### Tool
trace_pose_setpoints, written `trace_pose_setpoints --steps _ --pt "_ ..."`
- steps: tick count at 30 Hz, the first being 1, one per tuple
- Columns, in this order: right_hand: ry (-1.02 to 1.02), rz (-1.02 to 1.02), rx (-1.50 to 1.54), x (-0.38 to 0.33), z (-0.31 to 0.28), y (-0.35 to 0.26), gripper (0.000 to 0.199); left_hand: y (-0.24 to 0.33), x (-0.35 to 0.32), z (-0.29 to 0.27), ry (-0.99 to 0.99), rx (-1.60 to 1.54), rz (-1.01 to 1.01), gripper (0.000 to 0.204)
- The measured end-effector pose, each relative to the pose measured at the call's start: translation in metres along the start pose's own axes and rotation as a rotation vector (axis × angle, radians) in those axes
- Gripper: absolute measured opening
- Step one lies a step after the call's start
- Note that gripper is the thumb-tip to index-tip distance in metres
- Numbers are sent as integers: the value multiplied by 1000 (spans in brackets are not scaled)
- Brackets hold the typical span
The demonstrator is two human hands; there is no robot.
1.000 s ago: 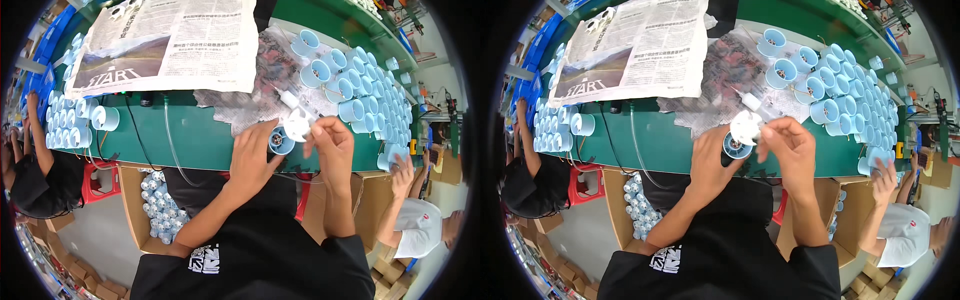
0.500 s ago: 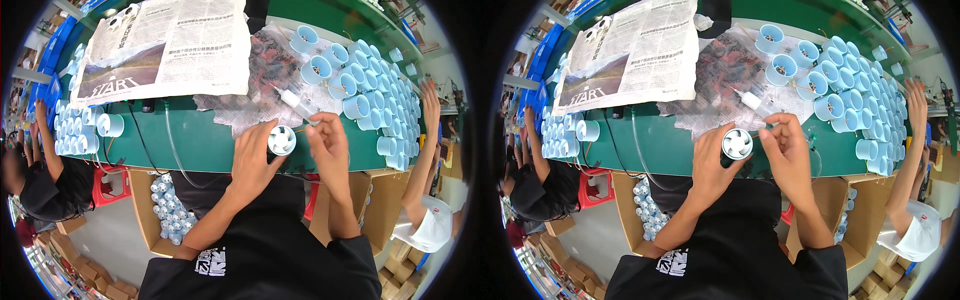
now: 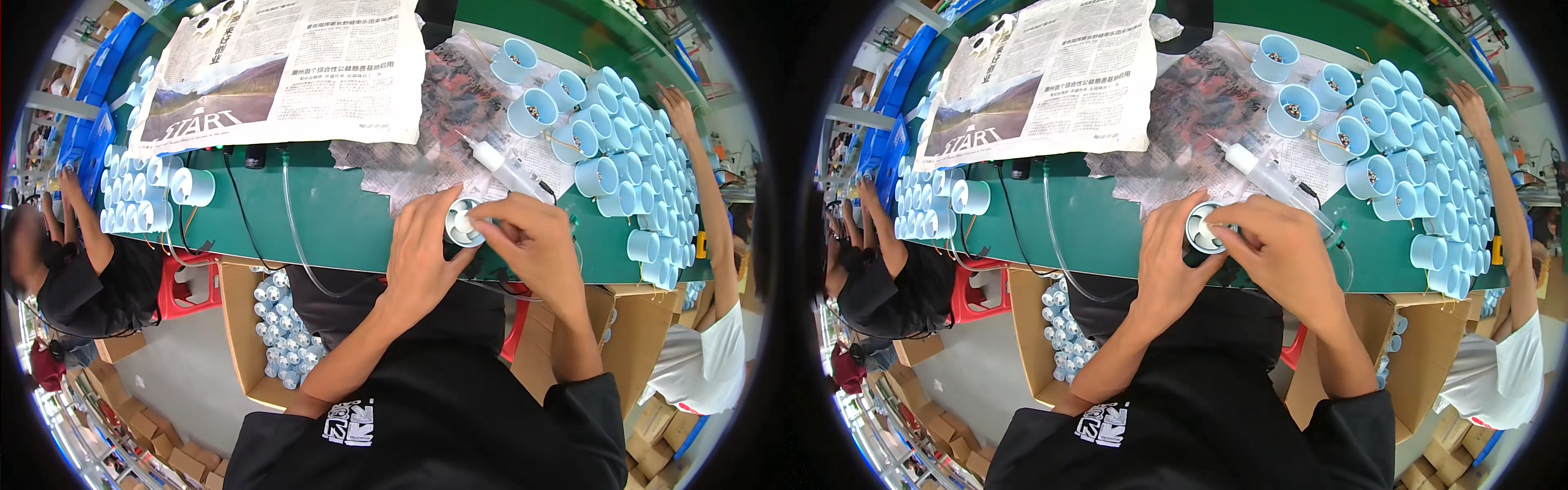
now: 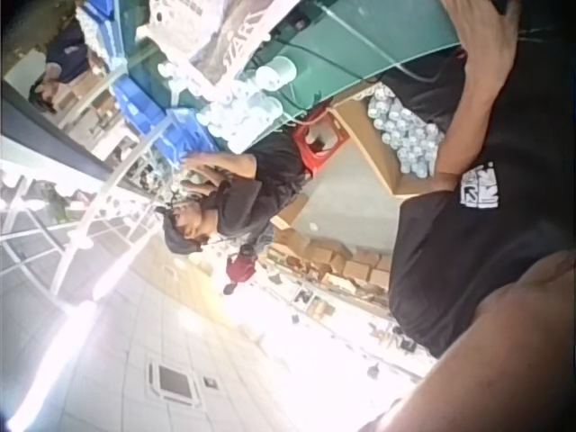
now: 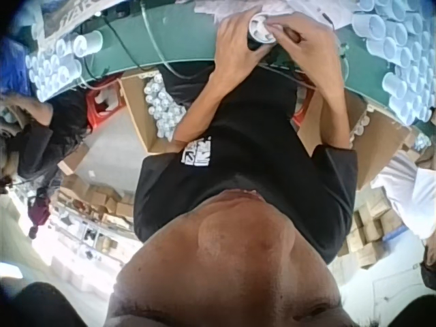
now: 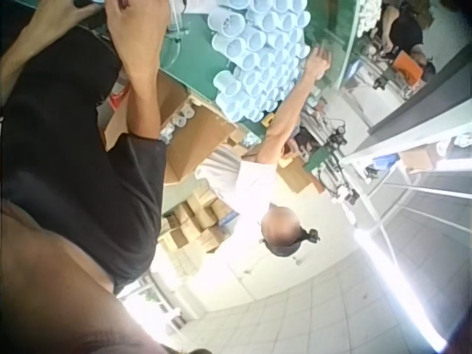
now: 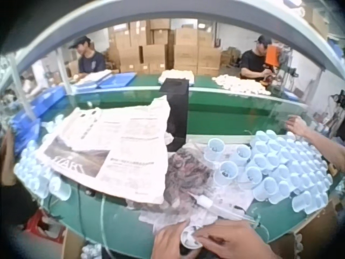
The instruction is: Assembling small electronic components by inserting parts and applying sealant using a syringe.
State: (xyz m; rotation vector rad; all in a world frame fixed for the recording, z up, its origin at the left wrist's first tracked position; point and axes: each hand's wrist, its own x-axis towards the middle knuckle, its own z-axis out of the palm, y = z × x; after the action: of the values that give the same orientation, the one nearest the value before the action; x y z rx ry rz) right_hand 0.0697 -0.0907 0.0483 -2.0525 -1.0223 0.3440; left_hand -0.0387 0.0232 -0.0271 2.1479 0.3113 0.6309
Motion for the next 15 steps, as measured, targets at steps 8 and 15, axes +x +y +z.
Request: trace_pose_setpoints --steps 8,15 --pt "378 -286 -97 3 -3 -3 31 -1 8 5 23 13 -9 67" --pt "388 -121 -87 -19 10 40 46 -11 -2 2 27 25 81 47"
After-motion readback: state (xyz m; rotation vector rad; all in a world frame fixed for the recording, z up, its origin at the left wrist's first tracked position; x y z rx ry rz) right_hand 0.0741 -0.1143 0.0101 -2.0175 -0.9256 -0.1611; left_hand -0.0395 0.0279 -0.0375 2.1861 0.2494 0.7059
